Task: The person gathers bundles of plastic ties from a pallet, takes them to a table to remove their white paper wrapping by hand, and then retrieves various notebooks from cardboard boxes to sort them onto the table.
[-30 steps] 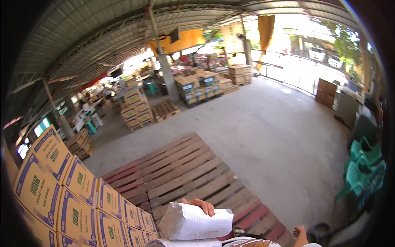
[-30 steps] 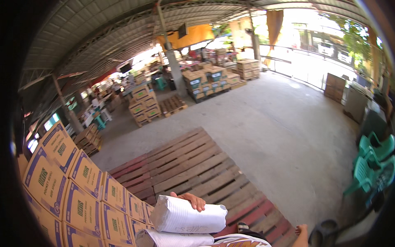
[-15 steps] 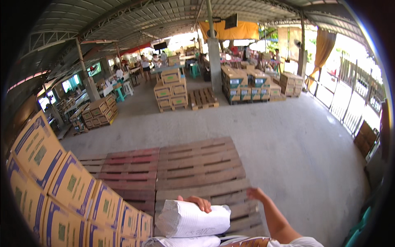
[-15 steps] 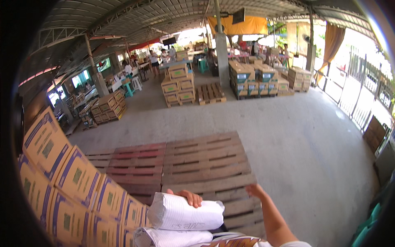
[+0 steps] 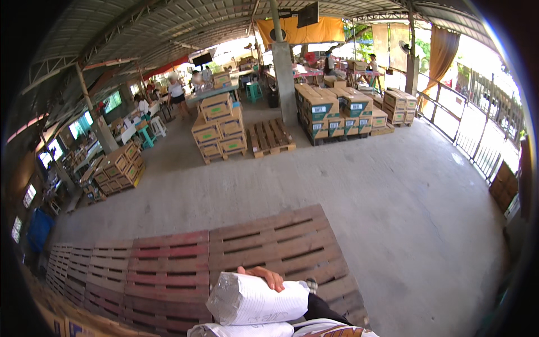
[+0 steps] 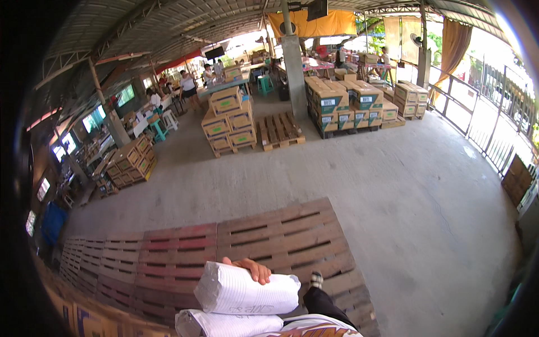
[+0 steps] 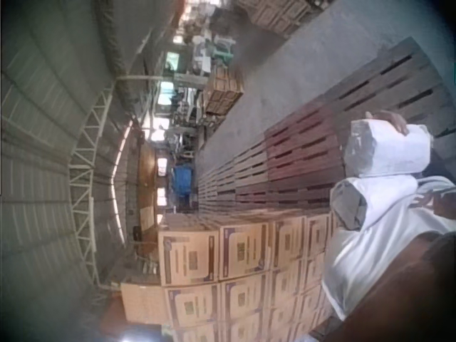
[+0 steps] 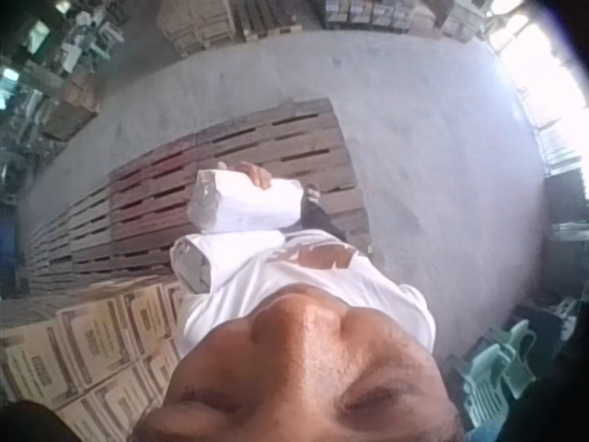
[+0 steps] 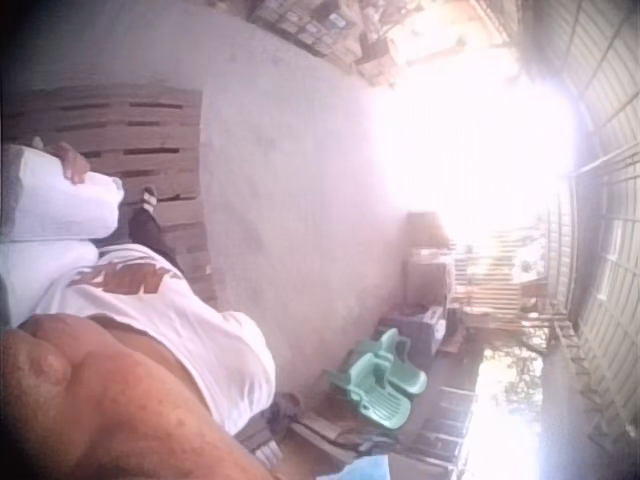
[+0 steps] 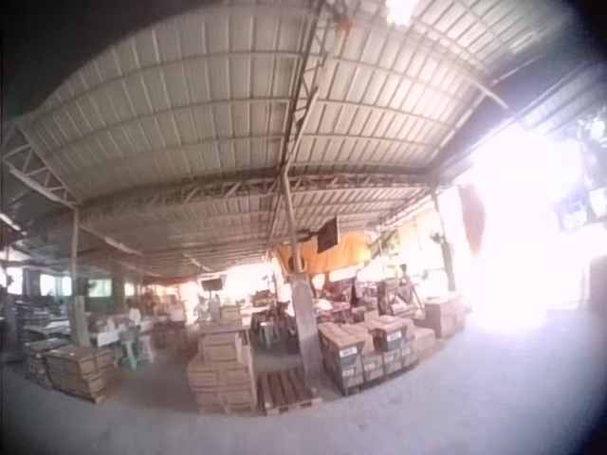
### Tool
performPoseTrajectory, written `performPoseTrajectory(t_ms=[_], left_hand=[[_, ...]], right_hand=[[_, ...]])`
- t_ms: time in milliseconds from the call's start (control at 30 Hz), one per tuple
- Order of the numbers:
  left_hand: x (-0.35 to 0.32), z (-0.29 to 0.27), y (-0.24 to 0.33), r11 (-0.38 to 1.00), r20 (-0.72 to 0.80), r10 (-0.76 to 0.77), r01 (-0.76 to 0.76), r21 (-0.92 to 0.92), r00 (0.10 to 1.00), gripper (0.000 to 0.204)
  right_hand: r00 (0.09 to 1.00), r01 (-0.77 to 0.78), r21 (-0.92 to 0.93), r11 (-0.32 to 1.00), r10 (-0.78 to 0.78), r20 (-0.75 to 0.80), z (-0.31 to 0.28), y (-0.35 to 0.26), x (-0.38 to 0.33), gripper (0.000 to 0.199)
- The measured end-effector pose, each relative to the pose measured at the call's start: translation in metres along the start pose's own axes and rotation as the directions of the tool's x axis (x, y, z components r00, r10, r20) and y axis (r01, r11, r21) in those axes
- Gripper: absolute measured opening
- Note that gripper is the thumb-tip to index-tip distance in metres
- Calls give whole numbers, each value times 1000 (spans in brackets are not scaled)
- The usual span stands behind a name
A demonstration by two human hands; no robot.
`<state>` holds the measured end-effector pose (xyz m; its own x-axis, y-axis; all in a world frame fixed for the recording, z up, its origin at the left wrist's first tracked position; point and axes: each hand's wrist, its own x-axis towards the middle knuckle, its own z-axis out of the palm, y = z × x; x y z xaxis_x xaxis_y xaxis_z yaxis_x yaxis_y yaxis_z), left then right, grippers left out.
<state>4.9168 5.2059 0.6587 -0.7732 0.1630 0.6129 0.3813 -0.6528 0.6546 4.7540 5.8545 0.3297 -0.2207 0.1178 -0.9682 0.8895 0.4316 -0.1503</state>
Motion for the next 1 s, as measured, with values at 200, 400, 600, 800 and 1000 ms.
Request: performPoseTrajectory(t_ms=[200,400,600,800,1000], left_hand=[[110,-183,65,1000,-230,4,3,28,973,85],[154,-391,152,985,-156,47,-20,172,987,90],[179,-637,207,986,-178,114,-90,138,977,90],[240,-867,323,985,-287,174,-167,49,942,82],[326,-1106,412,992,-156,11,8,125,988,80]], right_hand=[[958,249,-546,800,-287,15,178,-363,52,16],[534,834,-413,366,-723,438,537,-760,-112,22],[154,988,-115,106,-528,835,780,-982,-236,29],[469,633,-745,-211,-661,586,847,-1143,-66,43],[926,377,88,922,-375,-40,715,-1164,13,9]])
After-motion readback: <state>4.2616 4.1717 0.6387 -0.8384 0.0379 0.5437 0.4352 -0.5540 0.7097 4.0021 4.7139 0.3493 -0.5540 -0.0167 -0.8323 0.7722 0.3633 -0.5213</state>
